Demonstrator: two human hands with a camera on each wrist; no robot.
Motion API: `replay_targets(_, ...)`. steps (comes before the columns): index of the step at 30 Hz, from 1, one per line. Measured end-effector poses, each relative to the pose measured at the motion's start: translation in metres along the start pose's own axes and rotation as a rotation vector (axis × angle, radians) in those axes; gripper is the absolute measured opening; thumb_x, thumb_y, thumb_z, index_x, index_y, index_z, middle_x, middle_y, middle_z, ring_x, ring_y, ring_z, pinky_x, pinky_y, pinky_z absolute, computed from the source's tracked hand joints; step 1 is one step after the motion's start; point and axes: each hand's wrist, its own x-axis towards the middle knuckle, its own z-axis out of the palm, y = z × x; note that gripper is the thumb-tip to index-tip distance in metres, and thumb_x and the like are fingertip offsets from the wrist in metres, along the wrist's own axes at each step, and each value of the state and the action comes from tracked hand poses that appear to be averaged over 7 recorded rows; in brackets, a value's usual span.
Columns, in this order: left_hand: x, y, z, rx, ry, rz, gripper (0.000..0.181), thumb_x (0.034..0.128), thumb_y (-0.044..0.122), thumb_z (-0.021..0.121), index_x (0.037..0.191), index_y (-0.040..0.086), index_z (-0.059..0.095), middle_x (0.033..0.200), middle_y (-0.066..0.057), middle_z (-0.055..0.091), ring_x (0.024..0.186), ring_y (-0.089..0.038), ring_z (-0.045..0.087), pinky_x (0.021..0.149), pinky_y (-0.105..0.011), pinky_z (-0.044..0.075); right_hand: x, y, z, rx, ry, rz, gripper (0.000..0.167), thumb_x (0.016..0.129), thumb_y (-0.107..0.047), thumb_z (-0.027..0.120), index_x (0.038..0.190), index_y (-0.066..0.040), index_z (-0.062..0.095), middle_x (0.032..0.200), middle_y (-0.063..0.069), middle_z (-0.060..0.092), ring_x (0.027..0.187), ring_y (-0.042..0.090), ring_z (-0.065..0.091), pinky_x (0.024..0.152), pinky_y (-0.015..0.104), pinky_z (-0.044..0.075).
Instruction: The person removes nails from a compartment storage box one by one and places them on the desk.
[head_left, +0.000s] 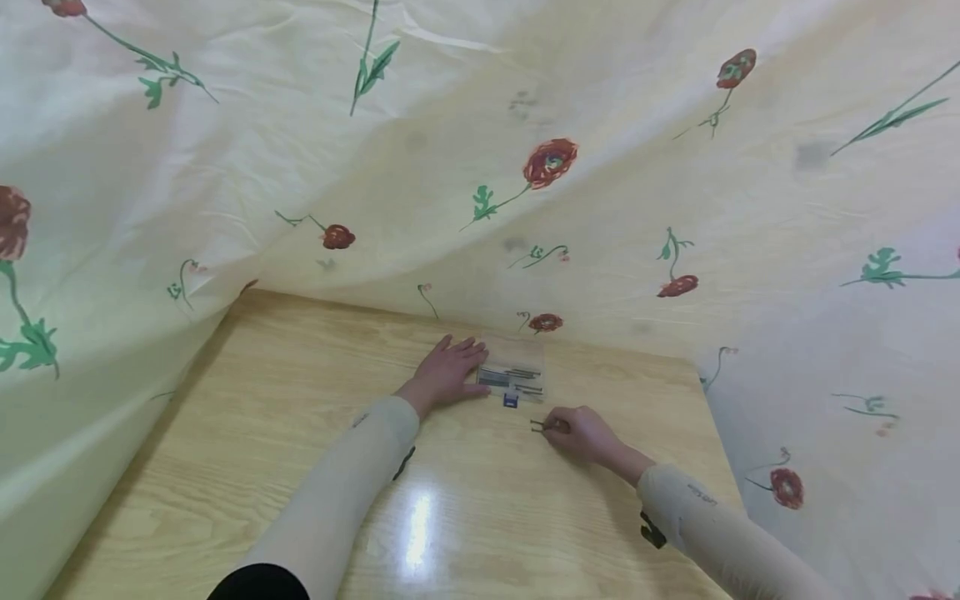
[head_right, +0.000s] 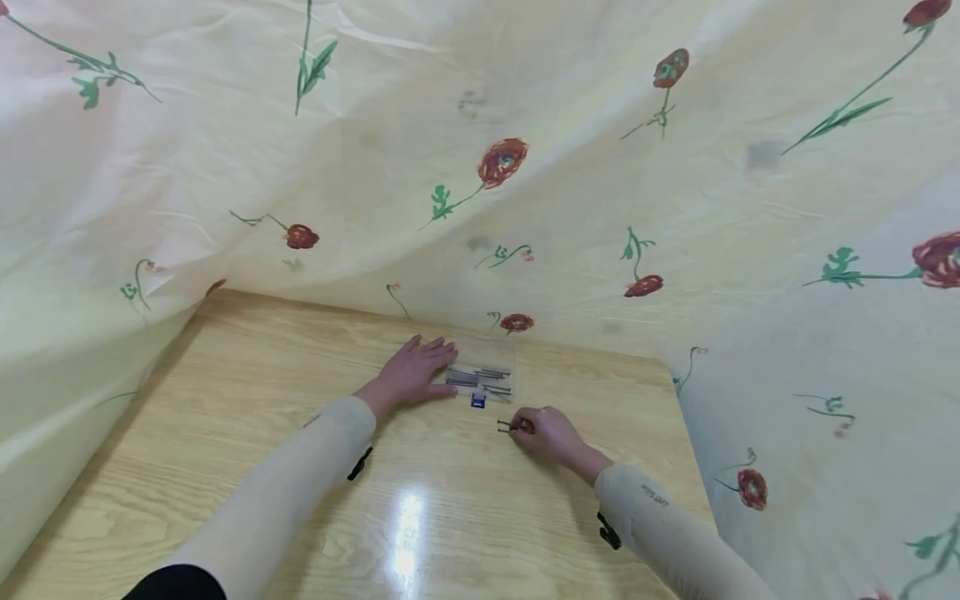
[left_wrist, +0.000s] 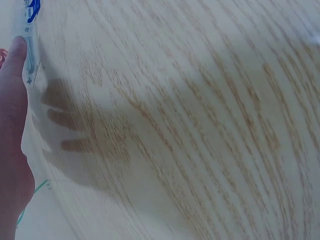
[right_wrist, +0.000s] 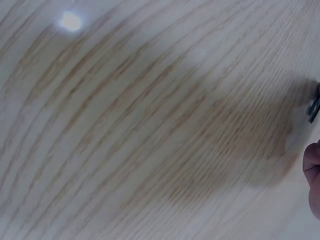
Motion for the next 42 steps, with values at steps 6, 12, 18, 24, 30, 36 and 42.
replay_targets(6,0.003,-0.003,-0.003,0.007,-0.003,-0.011,0.084,0.1030,0.069,0.053,0.169,0.022,0.033,0.176,0.005,0.025,0.165,-0.018,0.017,0.135,-0.048,0.000,0.004,0.001,-0.004,-0.002,-0.001,-0.015,0.005,0.096,-0.016,0.082,0.099,-0.013,0.080,0.086,-0.007,0.077,0.065,-0.002,0.052,0.060,0.022,0.050)
replay_targets(12,0.005,-0.005,-0.007,-0.004,0.001,-0.006,0.083,0.1032,0.068,0.055,0.169,0.021,0.033,0.176,0.005,0.025,0.165,-0.018,0.017,0.135,-0.048,0.000,0.007,0.002,-0.006,-0.007,0.002,-0.002,0.004,0.096,-0.015,0.080,0.100,-0.013,0.080,0.084,-0.007,0.076,0.064,-0.001,0.052,0.059,0.022,0.050)
replay_targets(18,0.004,-0.004,-0.012,-0.022,0.000,-0.007,0.084,0.1031,0.068,0.055,0.169,0.021,0.033,0.176,0.004,0.025,0.165,-0.019,0.017,0.135,-0.049,0.001,0.011,-0.001,-0.017,0.016,-0.011,0.022,0.006,0.097,-0.016,0.079,0.102,-0.013,0.079,0.073,-0.011,0.065,0.060,0.001,0.048,0.054,0.022,0.044)
replay_targets(24,0.004,-0.002,-0.011,-0.043,-0.013,0.007,0.085,0.1032,0.068,0.055,0.169,0.020,0.032,0.176,0.003,0.025,0.165,-0.019,0.016,0.135,-0.049,0.000,0.025,0.000,-0.036,-0.012,0.039,-0.008,0.014,0.098,-0.016,0.078,0.111,-0.008,0.077,0.061,-0.012,0.046,0.053,0.001,0.034,0.049,0.023,0.033)
replay_targets(30,0.007,-0.002,-0.009,-0.005,0.003,0.024,0.084,0.1038,0.069,0.051,0.169,0.019,0.033,0.176,0.004,0.026,0.165,-0.019,0.017,0.136,-0.049,0.003,0.054,0.005,-0.054,-0.091,0.028,-0.048,0.032,0.098,-0.020,0.080,0.128,-0.010,0.074,0.061,-0.012,0.044,0.053,0.002,0.034,0.050,0.023,0.030)
replay_targets(36,0.008,-0.002,-0.010,-0.008,0.004,0.015,0.083,0.1037,0.068,0.053,0.169,0.020,0.033,0.175,0.003,0.026,0.164,-0.020,0.018,0.136,-0.050,0.004,0.079,0.003,-0.066,-0.132,-0.035,-0.072,0.035,0.099,-0.021,0.078,0.132,-0.012,0.074,0.063,-0.011,0.048,0.055,0.006,0.037,0.052,0.025,0.032)
replay_targets(42,0.003,0.001,-0.007,-0.046,-0.001,0.003,0.083,0.1033,0.067,0.056,0.168,0.020,0.034,0.175,0.002,0.027,0.164,-0.021,0.019,0.135,-0.051,0.004,0.092,0.001,-0.062,-0.163,-0.108,-0.076,0.026,0.100,-0.016,0.075,0.126,-0.014,0.077,0.066,-0.010,0.051,0.058,0.007,0.040,0.054,0.026,0.033)
